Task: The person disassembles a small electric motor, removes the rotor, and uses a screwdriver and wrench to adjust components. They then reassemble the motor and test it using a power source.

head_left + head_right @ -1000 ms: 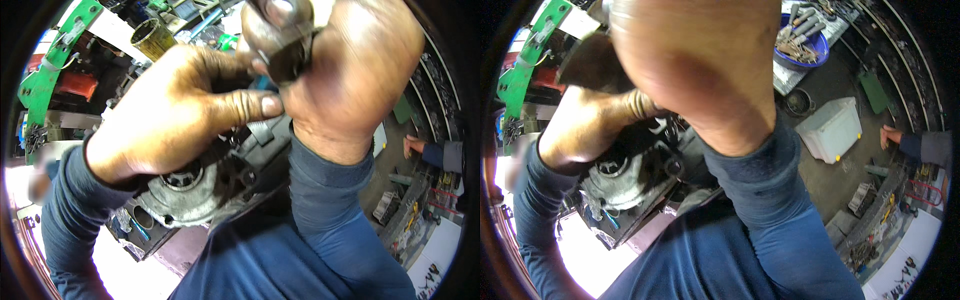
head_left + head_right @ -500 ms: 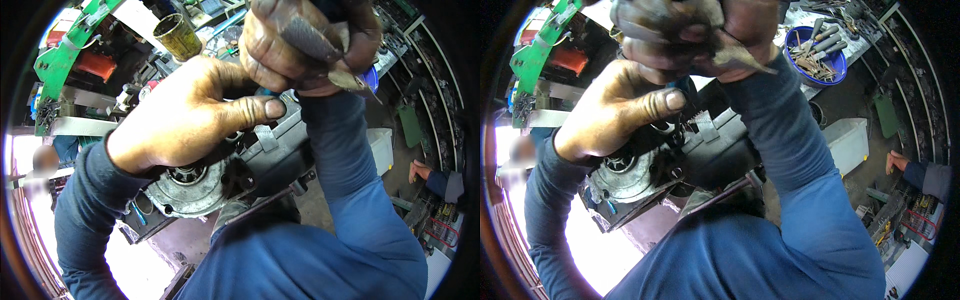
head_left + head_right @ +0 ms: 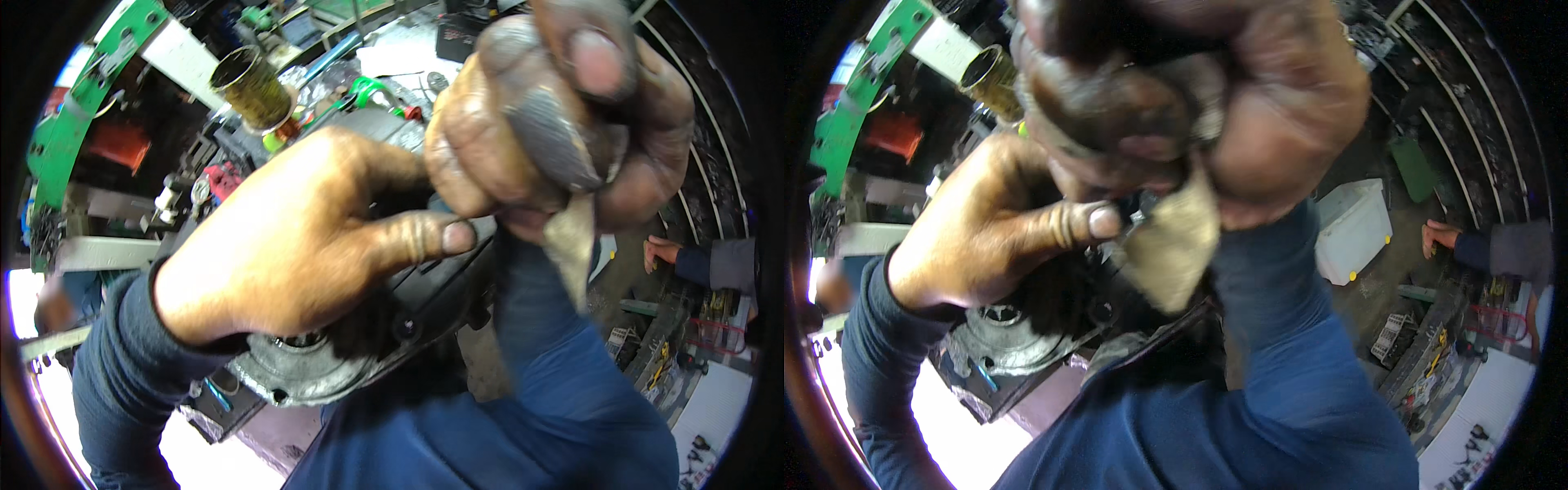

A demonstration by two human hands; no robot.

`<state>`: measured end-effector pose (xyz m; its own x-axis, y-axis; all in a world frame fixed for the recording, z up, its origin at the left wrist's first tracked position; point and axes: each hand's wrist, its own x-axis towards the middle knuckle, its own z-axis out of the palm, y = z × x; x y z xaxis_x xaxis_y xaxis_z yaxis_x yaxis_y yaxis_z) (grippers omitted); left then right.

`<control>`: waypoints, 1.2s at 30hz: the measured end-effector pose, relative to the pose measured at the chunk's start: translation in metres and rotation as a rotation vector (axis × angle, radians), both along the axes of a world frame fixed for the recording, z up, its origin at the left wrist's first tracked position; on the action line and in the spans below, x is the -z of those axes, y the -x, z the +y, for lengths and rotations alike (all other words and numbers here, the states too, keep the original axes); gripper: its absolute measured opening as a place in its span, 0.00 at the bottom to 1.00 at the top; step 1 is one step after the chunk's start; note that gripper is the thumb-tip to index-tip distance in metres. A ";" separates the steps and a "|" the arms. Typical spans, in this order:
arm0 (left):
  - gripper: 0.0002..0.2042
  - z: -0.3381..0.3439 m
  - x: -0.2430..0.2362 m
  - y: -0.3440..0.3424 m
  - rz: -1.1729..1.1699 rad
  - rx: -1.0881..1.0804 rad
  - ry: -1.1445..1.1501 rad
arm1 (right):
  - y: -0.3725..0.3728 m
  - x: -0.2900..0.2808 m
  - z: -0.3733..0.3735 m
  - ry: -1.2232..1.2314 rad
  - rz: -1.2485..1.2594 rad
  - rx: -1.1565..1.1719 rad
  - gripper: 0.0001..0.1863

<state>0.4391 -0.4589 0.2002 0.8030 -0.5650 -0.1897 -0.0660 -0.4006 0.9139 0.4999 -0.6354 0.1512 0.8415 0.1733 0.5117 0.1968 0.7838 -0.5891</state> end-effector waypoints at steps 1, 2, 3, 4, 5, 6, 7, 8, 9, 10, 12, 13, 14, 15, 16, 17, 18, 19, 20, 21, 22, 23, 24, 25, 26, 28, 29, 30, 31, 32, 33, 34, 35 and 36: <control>0.12 0.000 0.001 -0.001 0.041 -0.023 -0.054 | 0.002 -0.001 0.000 0.001 0.010 0.048 0.12; 0.12 0.000 0.000 -0.002 0.028 0.007 -0.057 | 0.004 -0.002 0.001 0.004 0.007 0.098 0.11; 0.11 0.000 -0.003 0.002 0.075 -0.028 0.026 | 0.008 -0.003 0.003 0.001 -0.001 0.128 0.10; 0.15 0.000 -0.007 0.003 0.178 -0.075 0.007 | 0.011 -0.005 0.005 -0.009 0.000 0.152 0.09; 0.13 -0.004 -0.007 0.008 0.053 -0.103 -0.014 | 0.014 -0.007 0.006 -0.011 -0.010 0.166 0.08; 0.11 -0.007 -0.007 0.010 -0.042 -0.094 -0.042 | 0.016 -0.007 0.006 -0.017 -0.018 0.160 0.07; 0.10 -0.010 -0.007 0.012 0.009 -0.137 0.011 | 0.017 -0.009 0.005 -0.031 -0.030 0.108 0.06; 0.08 -0.012 -0.007 0.012 0.049 -0.158 0.010 | 0.017 -0.010 0.005 -0.056 -0.040 0.028 0.05; 0.06 -0.014 -0.006 0.013 0.089 -0.181 0.009 | 0.016 -0.011 0.003 -0.082 -0.045 -0.101 0.05; 0.08 -0.012 -0.006 0.012 0.155 -0.171 0.030 | 0.015 -0.012 0.002 -0.112 -0.027 -0.294 0.05; 0.14 -0.007 -0.002 0.014 0.023 -0.217 -0.051 | 0.006 -0.016 0.002 -0.159 -0.010 -0.693 0.05; 0.20 -0.001 -0.003 0.014 0.176 -0.214 -0.002 | 0.002 -0.019 0.007 -0.140 -0.117 -0.611 0.04; 0.20 0.005 -0.001 0.014 0.029 -0.221 -0.062 | -0.003 -0.024 0.010 -0.125 -0.215 -0.523 0.04; 0.20 0.012 -0.003 0.020 0.065 -0.300 -0.023 | -0.007 -0.033 0.020 -0.134 -0.431 -0.299 0.06; 0.20 0.020 -0.004 0.026 0.142 -0.456 -0.050 | -0.007 -0.042 0.028 -0.152 -0.602 -0.081 0.05; 0.21 0.029 -0.012 0.030 -0.036 -0.410 -0.200 | -0.013 -0.055 0.038 -0.262 -0.776 0.173 0.03; 0.22 0.033 -0.009 0.039 -0.274 -0.481 -0.047 | -0.019 -0.069 0.045 -0.279 -0.951 0.627 0.02; 0.21 0.038 -0.010 0.050 -0.429 -0.561 0.008 | -0.018 -0.085 0.057 -0.300 -1.026 0.812 0.02; 0.20 0.044 -0.013 0.063 -0.531 -0.732 0.047 | -0.009 -0.100 0.070 -0.283 -0.942 0.762 0.02; 0.20 0.049 -0.016 0.077 -0.567 -0.741 0.005 | 0.002 -0.116 0.081 -0.188 -0.893 0.581 0.02; 0.19 0.055 -0.019 0.092 -0.603 -0.830 0.005 | 0.024 -0.121 0.087 -0.112 -0.873 0.577 0.03; 0.18 0.062 -0.021 0.110 -0.630 -0.918 0.012 | 0.046 -0.126 0.092 -0.011 -0.923 0.729 0.04; 0.18 0.069 -0.021 0.128 -0.644 -0.993 0.028 | 0.069 -0.131 0.096 0.083 -0.944 0.798 0.06; 0.17 0.077 -0.019 0.148 -0.659 -1.073 0.049 | 0.088 -0.131 0.098 0.145 -0.950 0.574 0.10; 0.17 0.086 -0.017 0.169 -0.668 -1.143 0.072 | 0.105 -0.132 0.101 0.273 -0.972 0.455 0.15; 0.17 0.101 -0.004 0.205 -0.662 -1.243 0.151 | 0.131 -0.131 0.113 0.469 -0.978 0.356 0.24; 0.17 0.106 0.004 0.221 -0.644 -1.285 0.201 | 0.140 -0.127 0.118 0.524 -0.908 0.227 0.29; 0.17 0.111 0.013 0.237 -0.659 -1.349 0.172 | 0.145 -0.115 0.119 0.599 -0.862 0.037 0.32; 0.17 0.114 0.023 0.251 -0.599 -1.354 0.313 | 0.149 -0.106 0.120 0.669 -0.938 0.017 0.35; 0.18 0.115 0.035 0.262 -0.580 -1.414 0.303 | 0.152 -0.098 0.118 0.748 -0.999 0.100 0.34; 0.18 0.117 0.048 0.270 -0.496 -1.445 0.432 | 0.153 -0.092 0.116 0.736 -1.026 0.171 0.32; 0.19 0.120 0.062 0.277 -0.395 -1.433 0.429 | 0.152 -0.082 0.109 0.658 -0.947 0.328 0.30; 0.22 0.114 0.087 0.279 -0.386 -1.567 0.582 | 0.150 -0.070 0.095 0.581 -0.938 0.371 0.29; 0.21 0.114 0.100 0.292 -0.214 -1.492 0.522 | 0.148 -0.063 0.070 0.578 -0.831 0.241 0.29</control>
<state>0.1474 -0.3447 0.1001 0.6567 0.7524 -0.0515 -0.0583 0.1187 0.9912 0.3524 -0.5654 0.2138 0.3064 0.4509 0.8383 0.8265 0.3109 -0.4693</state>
